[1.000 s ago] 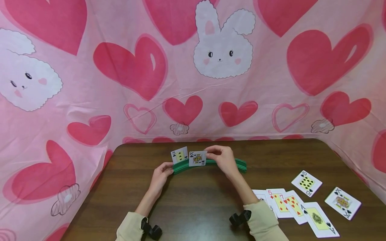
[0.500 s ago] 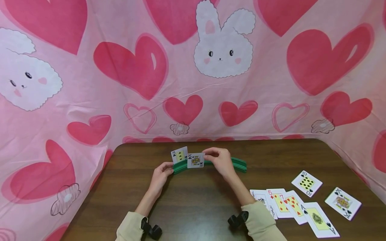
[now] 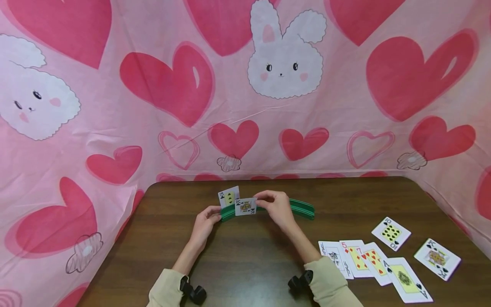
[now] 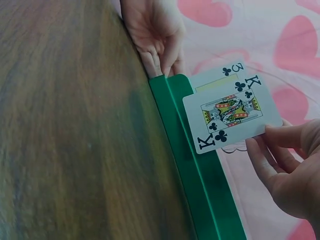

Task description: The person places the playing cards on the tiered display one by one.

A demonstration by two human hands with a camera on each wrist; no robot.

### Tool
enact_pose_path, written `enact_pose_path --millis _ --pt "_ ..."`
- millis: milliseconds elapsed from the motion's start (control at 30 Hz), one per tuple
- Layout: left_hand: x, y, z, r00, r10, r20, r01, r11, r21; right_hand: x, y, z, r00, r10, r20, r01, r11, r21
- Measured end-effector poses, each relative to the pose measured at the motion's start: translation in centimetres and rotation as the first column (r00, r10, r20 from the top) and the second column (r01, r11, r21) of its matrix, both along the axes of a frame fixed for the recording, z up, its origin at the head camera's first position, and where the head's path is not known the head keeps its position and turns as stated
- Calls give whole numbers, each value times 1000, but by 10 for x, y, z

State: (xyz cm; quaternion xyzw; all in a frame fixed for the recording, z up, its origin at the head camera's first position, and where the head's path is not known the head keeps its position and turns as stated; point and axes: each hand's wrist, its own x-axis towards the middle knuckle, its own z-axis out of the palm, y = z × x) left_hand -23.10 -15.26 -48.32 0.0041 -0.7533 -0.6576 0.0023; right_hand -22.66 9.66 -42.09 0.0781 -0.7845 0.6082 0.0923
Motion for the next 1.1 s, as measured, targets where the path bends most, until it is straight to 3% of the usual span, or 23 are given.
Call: enact_pose_path --millis 300,1100 --pt "-2 0 -1 1000 27 -10 -27 1000 1 -2 -12 2 1000 29 -9 -29 999 -21" --pt "-4 3 0 1000 24 9 -24 1000 -3 -12 -24 -2 999 43 22 -42 998 -46"
